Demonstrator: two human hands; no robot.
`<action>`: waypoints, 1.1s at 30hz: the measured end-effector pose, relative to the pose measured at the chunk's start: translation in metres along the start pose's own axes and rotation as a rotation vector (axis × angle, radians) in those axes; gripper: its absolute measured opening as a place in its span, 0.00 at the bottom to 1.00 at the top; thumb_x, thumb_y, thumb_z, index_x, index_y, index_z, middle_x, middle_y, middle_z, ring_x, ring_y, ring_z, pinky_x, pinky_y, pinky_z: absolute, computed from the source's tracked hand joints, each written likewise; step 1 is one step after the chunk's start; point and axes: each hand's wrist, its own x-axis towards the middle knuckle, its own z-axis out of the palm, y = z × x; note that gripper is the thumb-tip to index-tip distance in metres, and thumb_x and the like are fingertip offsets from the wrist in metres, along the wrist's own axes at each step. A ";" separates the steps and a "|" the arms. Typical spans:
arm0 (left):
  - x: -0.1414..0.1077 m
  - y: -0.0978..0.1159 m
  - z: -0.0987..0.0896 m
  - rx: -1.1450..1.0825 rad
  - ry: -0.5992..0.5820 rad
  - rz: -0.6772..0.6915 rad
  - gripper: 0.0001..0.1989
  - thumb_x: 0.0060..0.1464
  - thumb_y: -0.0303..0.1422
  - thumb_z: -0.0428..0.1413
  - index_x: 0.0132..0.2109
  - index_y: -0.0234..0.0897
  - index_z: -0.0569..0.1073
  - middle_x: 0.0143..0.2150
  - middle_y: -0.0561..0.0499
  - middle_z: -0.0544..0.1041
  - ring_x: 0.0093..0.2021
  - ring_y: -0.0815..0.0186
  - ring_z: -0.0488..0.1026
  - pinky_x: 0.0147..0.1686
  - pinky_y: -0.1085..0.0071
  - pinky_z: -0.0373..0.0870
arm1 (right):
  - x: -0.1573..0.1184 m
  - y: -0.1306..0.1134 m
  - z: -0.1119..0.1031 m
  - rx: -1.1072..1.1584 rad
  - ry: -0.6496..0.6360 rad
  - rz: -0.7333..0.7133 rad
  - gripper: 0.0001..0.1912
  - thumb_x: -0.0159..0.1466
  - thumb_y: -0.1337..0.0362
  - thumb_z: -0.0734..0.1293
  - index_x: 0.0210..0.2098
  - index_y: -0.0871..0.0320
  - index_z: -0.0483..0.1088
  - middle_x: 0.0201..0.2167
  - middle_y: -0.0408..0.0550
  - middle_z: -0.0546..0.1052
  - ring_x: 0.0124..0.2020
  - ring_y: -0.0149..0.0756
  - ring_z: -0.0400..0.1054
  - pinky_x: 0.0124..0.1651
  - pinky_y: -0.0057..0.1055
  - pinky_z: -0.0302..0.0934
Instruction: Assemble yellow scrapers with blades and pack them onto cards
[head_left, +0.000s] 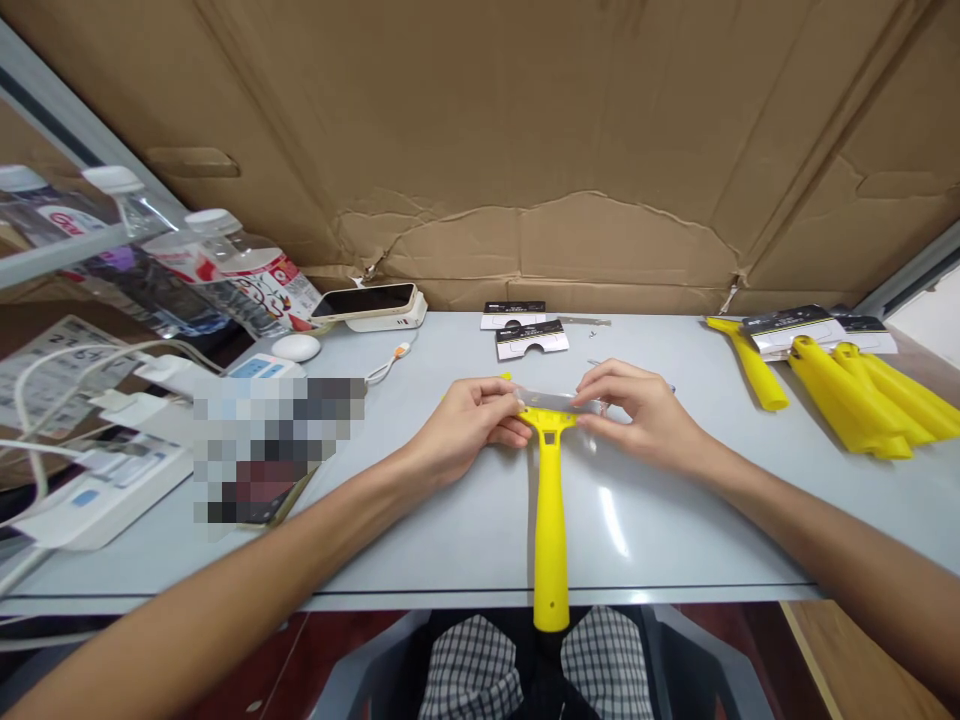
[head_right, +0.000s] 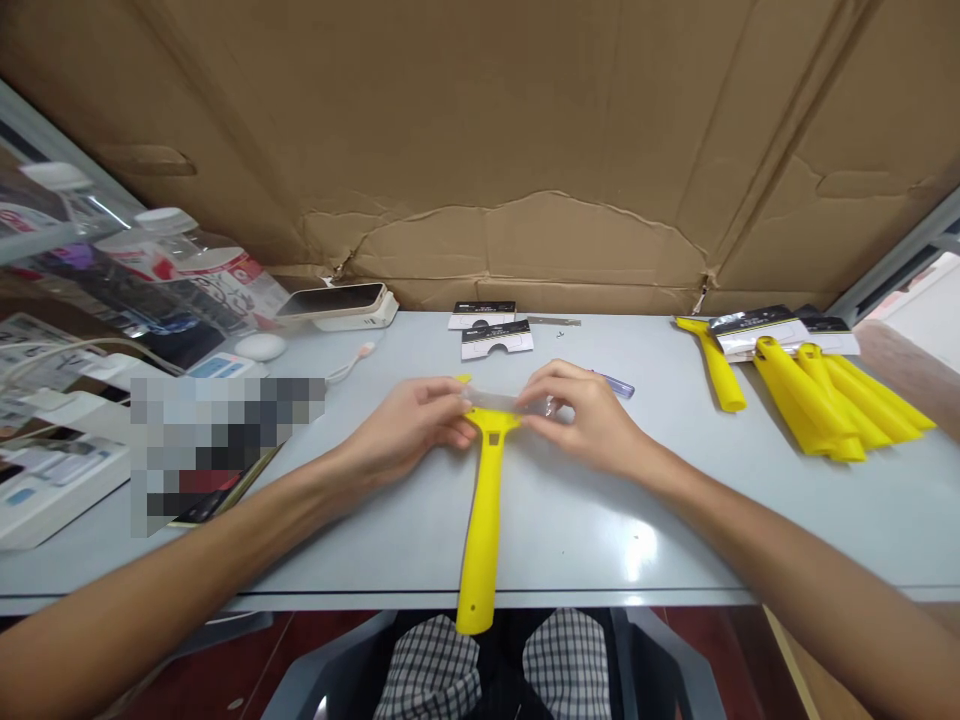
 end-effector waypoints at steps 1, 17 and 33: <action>0.000 0.000 0.000 0.005 0.002 0.009 0.03 0.66 0.26 0.63 0.43 0.30 0.81 0.32 0.45 0.85 0.29 0.69 0.82 0.32 0.75 0.81 | 0.001 -0.001 0.000 0.049 0.025 0.057 0.07 0.69 0.59 0.75 0.45 0.52 0.83 0.47 0.52 0.82 0.46 0.41 0.77 0.46 0.40 0.73; -0.007 0.007 0.001 0.129 -0.111 0.129 0.16 0.67 0.33 0.66 0.58 0.29 0.81 0.42 0.41 0.88 0.39 0.62 0.86 0.47 0.65 0.85 | 0.011 -0.002 -0.018 0.285 0.046 0.423 0.17 0.60 0.48 0.80 0.37 0.55 0.86 0.33 0.47 0.82 0.32 0.35 0.69 0.40 0.38 0.64; -0.005 0.005 -0.003 0.140 -0.163 0.159 0.15 0.65 0.33 0.68 0.56 0.30 0.82 0.43 0.41 0.89 0.39 0.61 0.87 0.47 0.64 0.85 | 0.009 0.002 -0.017 0.349 0.032 0.490 0.18 0.63 0.47 0.78 0.38 0.56 0.86 0.21 0.39 0.68 0.28 0.33 0.60 0.36 0.35 0.53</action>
